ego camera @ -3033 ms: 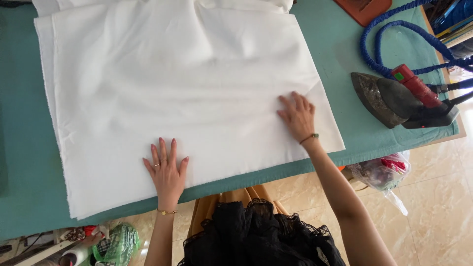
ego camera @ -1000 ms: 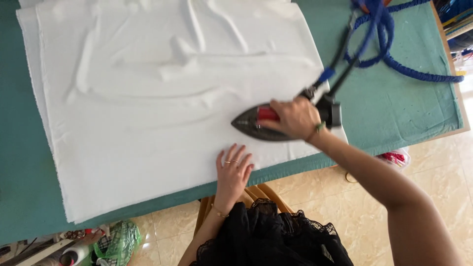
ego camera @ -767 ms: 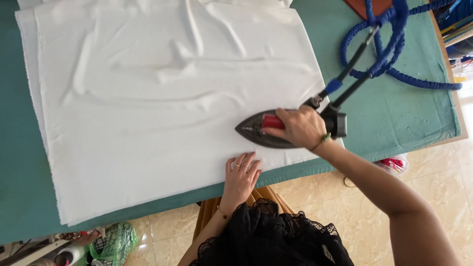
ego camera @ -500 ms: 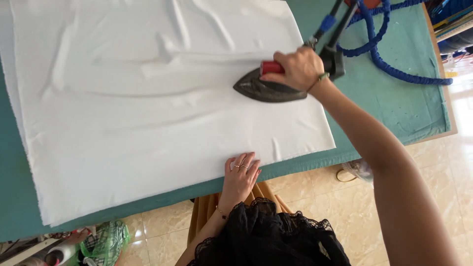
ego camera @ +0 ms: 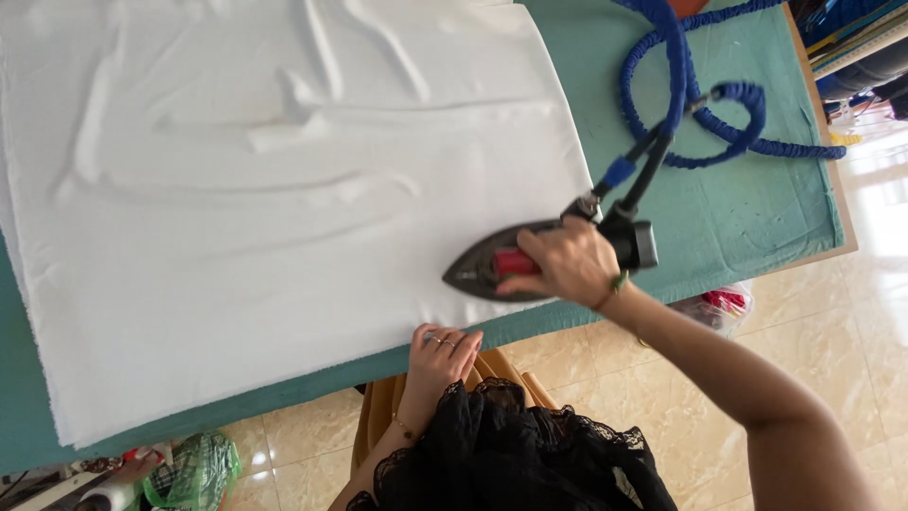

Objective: Ironing a piece of white fabric on an ironing board.

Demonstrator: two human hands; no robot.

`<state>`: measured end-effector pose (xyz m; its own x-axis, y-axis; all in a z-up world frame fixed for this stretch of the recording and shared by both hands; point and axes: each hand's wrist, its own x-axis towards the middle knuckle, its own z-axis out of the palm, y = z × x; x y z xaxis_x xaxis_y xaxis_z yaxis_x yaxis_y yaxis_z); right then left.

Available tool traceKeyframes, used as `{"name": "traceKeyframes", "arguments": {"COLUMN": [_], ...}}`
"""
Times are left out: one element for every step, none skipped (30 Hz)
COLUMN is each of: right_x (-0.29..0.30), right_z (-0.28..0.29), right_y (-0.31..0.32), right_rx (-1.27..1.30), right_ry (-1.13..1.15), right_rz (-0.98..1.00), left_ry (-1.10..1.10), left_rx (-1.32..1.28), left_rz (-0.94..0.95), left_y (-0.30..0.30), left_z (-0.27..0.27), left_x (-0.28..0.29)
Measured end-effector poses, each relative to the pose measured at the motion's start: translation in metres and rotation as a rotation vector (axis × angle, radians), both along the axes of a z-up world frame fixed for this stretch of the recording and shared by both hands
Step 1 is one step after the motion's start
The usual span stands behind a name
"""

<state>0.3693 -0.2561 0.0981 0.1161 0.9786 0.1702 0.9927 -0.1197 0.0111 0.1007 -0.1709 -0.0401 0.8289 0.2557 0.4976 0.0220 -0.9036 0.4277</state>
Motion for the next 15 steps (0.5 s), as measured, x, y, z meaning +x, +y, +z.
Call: {"name": "traceKeyframes", "arguments": {"right_x": [-0.011,-0.015,-0.021,-0.027,-0.030,-0.033,-0.036,-0.038,-0.042,-0.045,-0.050,-0.054,-0.059,-0.061,-0.062], "right_z": [0.003,0.008,0.012,0.016,0.016,0.016,0.016,0.017,0.018,0.019,0.021,0.024,0.027,0.025,0.023], "right_y": [-0.009,-0.012,-0.014,-0.016,-0.016,-0.015,-0.013,-0.006,0.000,0.006,0.018,0.030,0.042,0.055,0.070], "right_rx": [-0.064,-0.064,-0.072,-0.079,-0.079,-0.040,0.001,0.002,0.007,0.011,0.011,0.009,0.006,0.004,0.014], "right_ry": [0.047,0.045,0.047,0.049,0.048,0.037,0.027,0.026,0.028,0.030,0.031,0.026,0.022,0.024,0.020], "right_rz": [-0.012,-0.013,-0.027,-0.042,-0.034,-0.054,-0.069,-0.056,-0.091,-0.125,-0.109,-0.126,-0.143,-0.126,-0.110], "left_ry": [-0.017,-0.019,0.002,0.023,0.021,0.043,0.063,0.061,0.052,0.043,0.044,0.073,0.103,0.105,0.139], "left_rx": [-0.016,-0.016,-0.040,-0.064,-0.064,-0.073,-0.081,-0.080,-0.067,-0.054,-0.054,-0.055,-0.059,-0.061,-0.064], "left_rz": [-0.006,-0.007,-0.011,-0.015,-0.007,0.037,0.086,0.099,0.157,0.215,0.231,0.257,0.284,0.301,0.275], "left_y": [0.000,0.001,0.002,0.003,0.006,0.010,0.015,0.021,0.025,0.029,0.032,0.036,0.038,0.037,0.038], "left_z": [-0.002,-0.006,-0.010,-0.013,-0.006,0.002,0.009,0.016,0.023,0.030,0.035,0.040,0.045,0.036,0.026], "left_x": [-0.003,-0.006,-0.010,-0.014,-0.015,-0.016,-0.017,-0.019,-0.021,-0.025,-0.029,-0.034,-0.039,-0.042,-0.044]}}
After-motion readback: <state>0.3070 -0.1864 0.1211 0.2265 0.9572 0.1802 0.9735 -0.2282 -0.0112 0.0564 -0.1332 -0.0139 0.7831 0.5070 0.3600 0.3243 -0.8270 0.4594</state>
